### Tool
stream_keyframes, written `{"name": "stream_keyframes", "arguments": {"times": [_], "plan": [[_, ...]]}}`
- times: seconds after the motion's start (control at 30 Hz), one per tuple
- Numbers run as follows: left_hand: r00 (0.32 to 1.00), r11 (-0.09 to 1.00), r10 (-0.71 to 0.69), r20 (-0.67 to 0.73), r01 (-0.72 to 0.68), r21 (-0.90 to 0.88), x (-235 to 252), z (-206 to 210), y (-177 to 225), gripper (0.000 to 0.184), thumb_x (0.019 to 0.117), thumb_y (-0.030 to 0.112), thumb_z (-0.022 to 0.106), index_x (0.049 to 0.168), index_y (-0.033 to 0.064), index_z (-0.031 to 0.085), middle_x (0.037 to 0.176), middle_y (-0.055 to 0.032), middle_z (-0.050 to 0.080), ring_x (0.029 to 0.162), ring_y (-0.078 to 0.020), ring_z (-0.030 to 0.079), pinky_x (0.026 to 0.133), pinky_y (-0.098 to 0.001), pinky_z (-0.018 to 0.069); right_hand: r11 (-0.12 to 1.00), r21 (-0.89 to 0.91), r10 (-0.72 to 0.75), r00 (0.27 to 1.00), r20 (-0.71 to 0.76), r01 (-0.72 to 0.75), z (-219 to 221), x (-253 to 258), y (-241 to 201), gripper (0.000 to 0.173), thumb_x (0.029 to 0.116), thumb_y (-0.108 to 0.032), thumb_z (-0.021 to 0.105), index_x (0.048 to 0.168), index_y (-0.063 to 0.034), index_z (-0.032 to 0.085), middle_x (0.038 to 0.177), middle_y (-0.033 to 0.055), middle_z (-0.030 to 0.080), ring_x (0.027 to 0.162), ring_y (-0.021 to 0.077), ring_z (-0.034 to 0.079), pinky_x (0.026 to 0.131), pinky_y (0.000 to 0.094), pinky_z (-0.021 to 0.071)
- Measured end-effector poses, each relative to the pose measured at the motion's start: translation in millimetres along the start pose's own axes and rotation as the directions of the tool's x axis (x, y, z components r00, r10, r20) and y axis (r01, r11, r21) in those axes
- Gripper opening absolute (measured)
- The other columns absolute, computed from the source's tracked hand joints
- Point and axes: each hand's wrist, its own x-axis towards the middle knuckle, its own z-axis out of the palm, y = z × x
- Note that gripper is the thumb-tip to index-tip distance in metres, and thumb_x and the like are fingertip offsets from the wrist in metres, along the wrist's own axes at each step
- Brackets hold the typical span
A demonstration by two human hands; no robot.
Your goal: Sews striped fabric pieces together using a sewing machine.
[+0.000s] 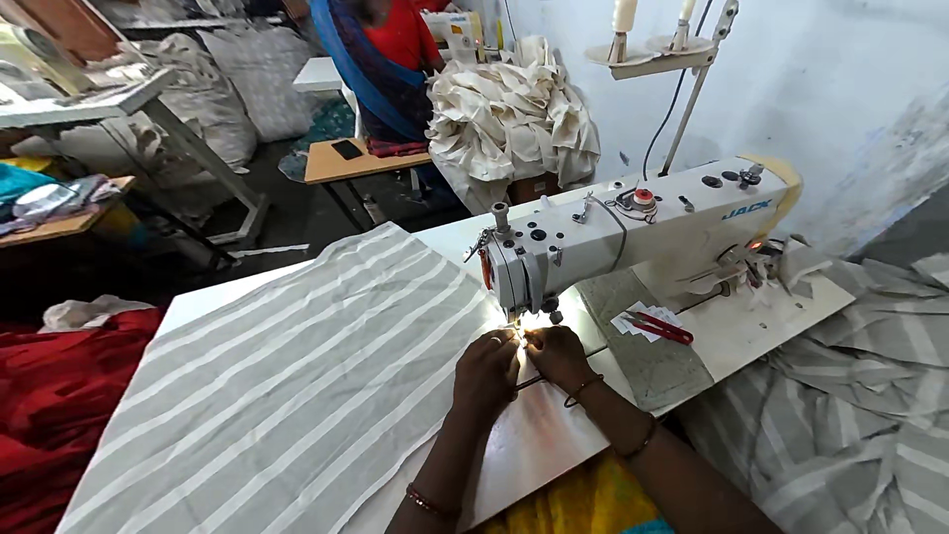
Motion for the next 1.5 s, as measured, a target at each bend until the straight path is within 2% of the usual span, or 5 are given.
{"name": "stream_keyframes", "arguments": {"times": [0.43, 0.87, 1.2, 1.37, 1.5], "plan": [[0.866, 0.863, -0.472, 0.166, 0.415, 0.288, 15.6, -11.6, 12.0, 0.067, 0.0925, 0.060, 0.058, 0.143, 0.0150, 0.061, 0.149, -0.0082, 0.057, 0.134, -0.0347, 0.052, 0.101, -0.0598, 0.0420, 0.882, -0.381, 0.242, 0.959, -0.145, -0.279, -116.2, -49.5, 135.9, 0.037, 0.0994, -0.028, 0.068, 0.130, -0.0065, 0.071, 0.126, 0.0228, 0.066, 0.120, 0.0431, 0.061, 0.098, 0.0624, 0.0488], [0.906, 0.890, -0.358, -0.227, 0.404, 0.210, -63.8, -23.2, 32.7, 0.018, 0.0927, 0.015, 0.063, 0.093, 0.0077, 0.079, 0.096, -0.0138, 0.071, 0.078, -0.0320, 0.071, 0.058, -0.0458, 0.0584, 0.948, -0.227, -0.231, 0.973, -0.017, 0.222, 20.3, -46.5, -9.9, 0.029, 0.0981, -0.022, 0.058, 0.116, -0.0029, 0.072, 0.109, 0.0170, 0.070, 0.101, 0.0311, 0.070, 0.081, 0.0452, 0.0598], [0.988, 0.968, -0.133, 0.080, 0.112, 0.223, -109.1, -61.2, 88.7, 0.013, 0.0893, 0.012, 0.069, 0.095, 0.0052, 0.079, 0.096, -0.0145, 0.075, 0.083, -0.0345, 0.074, 0.063, -0.0478, 0.0610, 0.972, -0.176, -0.210, 0.913, -0.349, 0.156, -37.7, -113.9, 63.1, 0.030, 0.0898, -0.018, 0.069, 0.114, -0.0020, 0.074, 0.104, 0.0153, 0.073, 0.086, 0.0280, 0.074, 0.070, 0.0442, 0.0624], [0.858, 0.935, 0.354, 0.372, -0.335, -0.119, -106.1, -61.7, 62.3, 0.041, 0.1015, 0.045, 0.057, 0.133, 0.0204, 0.067, 0.147, -0.0009, 0.060, 0.138, -0.0229, 0.054, 0.112, -0.0480, 0.0448, 0.933, -0.355, -0.143, 0.847, -0.513, -0.058, -89.0, -95.8, 150.3, 0.036, 0.0949, -0.023, 0.065, 0.121, 0.0002, 0.072, 0.109, 0.0239, 0.072, 0.102, 0.0467, 0.068, 0.084, 0.0642, 0.0549], [0.900, 0.962, 0.252, 0.356, -0.273, 0.009, -87.4, -47.9, -10.0, 0.074, 0.0984, 0.074, 0.033, 0.157, 0.0294, 0.042, 0.166, 0.0024, 0.036, 0.156, -0.0245, 0.026, 0.124, -0.0601, 0.0205, 0.913, -0.404, -0.161, 0.867, -0.472, -0.051, -80.9, -83.9, 157.4, 0.043, 0.0981, -0.030, 0.058, 0.129, -0.0023, 0.069, 0.132, 0.0235, 0.066, 0.129, 0.0502, 0.056, 0.106, 0.0730, 0.0380]]}}
